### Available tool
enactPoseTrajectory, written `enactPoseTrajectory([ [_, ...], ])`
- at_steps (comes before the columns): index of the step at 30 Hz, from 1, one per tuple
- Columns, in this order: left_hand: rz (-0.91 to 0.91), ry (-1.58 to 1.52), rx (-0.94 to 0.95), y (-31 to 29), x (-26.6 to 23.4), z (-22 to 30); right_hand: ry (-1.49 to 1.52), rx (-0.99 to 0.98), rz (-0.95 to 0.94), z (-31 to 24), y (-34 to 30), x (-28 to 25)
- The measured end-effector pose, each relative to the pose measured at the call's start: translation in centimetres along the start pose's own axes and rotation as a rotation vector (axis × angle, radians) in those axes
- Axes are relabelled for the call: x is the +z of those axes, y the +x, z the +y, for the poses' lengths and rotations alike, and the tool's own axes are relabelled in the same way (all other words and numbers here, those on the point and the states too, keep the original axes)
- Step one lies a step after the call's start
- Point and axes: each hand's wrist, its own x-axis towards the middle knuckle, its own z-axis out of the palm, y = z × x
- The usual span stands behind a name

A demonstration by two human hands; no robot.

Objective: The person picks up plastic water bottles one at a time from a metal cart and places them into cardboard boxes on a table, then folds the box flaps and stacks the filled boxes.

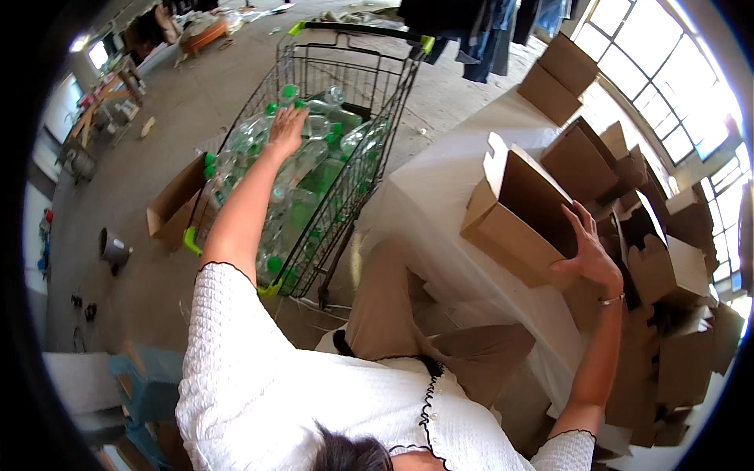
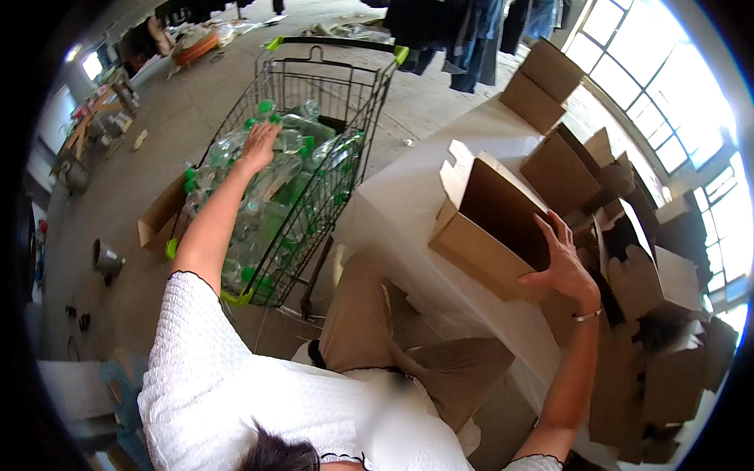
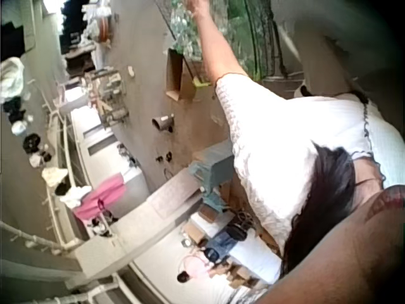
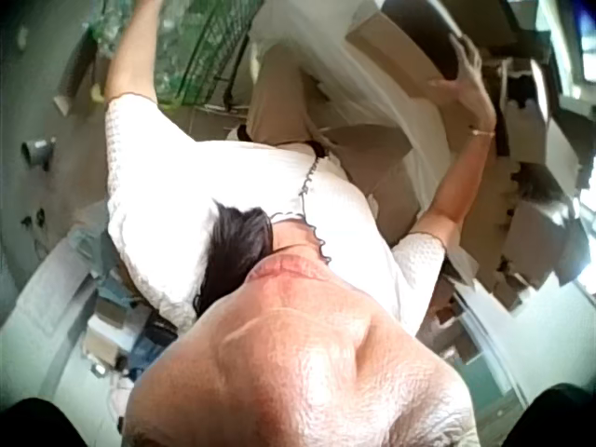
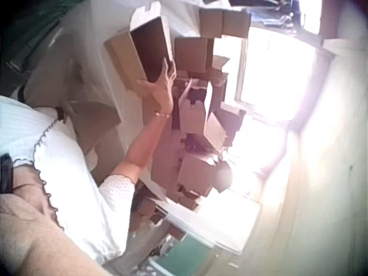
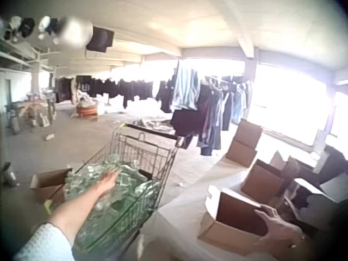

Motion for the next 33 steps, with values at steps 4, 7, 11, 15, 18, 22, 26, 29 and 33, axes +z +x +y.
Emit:
enactPoseTrajectory([
  [4, -0.072, -0.061, -0.085, 1.4, -1.7, 3.2, 0.017, 0.021, 0.018, 0.4, -0.8, 0.3],
  [7, -0.035, -0.105, -0.090, 0.3, -2.0, 3.7, 0.047, -0.017, 0.043, 1.1, -0.7, 0.8],
  [11, -0.112, -0.280, -0.266, -1.0, -4.7, 4.7, 0.025, -0.028, 0.061, 1.5, -1.1, 1.0],
  [15, -0.061, -0.438, -0.324, -2.6, -5.6, 2.4, 0.041, -0.057, 0.087, 1.2, -0.9, 0.9],
  [18, 0.075, -0.529, -0.238, -5.5, -7.1, 2.2, 0.049, -0.080, 0.122, 2.0, -0.8, 1.5],
  [22, 0.080, -1.271, -0.222, -9.1, -12.0, 4.8, 0.086, -0.116, 0.186, 3.2, -0.8, 2.4],
  [26, 0.197, -1.464, -0.220, -11.1, -21.2, 13.0, 0.071, -0.072, 0.275, 0.7, -3.1, 2.4],
  [29, 0.190, -1.556, -0.134, -10.9, -25.4, 17.1, -0.016, -0.145, 0.314, 0.7, -4.0, 3.8],
  [33, 0.139, -1.617, 0.033, -9.6, -28.4, 23.0, -0.081, -0.112, 0.589, -0.5, -5.6, 7.9],
])
